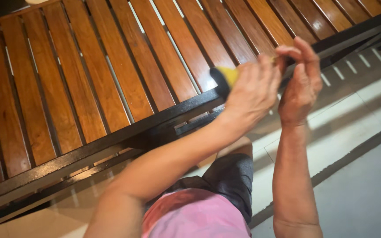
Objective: The person wipes the surface of a wooden slatted bench using a yellow sponge. They systematically clean the slats and the side frame of the bench while kneeling on the floor.
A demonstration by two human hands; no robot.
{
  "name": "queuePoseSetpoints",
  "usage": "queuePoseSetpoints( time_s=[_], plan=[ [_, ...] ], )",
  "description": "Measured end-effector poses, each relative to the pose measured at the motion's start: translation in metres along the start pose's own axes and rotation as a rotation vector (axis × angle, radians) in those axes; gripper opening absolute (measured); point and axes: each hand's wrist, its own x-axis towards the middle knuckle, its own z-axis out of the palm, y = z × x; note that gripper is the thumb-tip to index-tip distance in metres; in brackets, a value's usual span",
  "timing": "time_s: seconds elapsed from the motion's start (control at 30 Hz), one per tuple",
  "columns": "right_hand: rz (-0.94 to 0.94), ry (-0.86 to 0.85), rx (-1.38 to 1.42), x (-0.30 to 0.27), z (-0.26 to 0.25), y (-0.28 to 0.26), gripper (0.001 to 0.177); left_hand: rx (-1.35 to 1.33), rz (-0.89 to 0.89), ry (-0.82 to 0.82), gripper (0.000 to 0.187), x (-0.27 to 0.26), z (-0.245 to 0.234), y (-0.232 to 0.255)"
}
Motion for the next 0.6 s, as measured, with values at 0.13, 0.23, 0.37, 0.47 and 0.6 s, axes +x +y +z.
queuePoseSetpoints(
  time_s=[0.13, 0.23, 0.37, 0.47, 0.6],
  plan=[
    [0.050, 0.060, -0.008, 0.004, -0.009, -0.004, 0.043, 0.092, 0.081, -0.102, 0.050, 0.019, 0.018, 0.013],
    [0.035, 0.053, -0.152, 0.013, -0.007, -0.006, 0.046, 0.123, 0.207, 0.012, 0.058, 0.000, 0.006, -0.002],
    [0.003, -0.062, -0.515, 0.017, -0.002, -0.005, 0.050, 0.325, 0.420, -0.182, 0.041, -0.038, -0.016, -0.024],
    [-0.024, -0.120, -0.665, 0.016, -0.004, -0.007, 0.053, 0.415, 0.443, -0.152, 0.054, -0.060, -0.023, -0.033],
    [-0.020, -0.124, -0.604, 0.016, -0.005, -0.008, 0.056, 0.390, 0.492, -0.233, 0.048, -0.063, -0.019, -0.034]
  ],
)
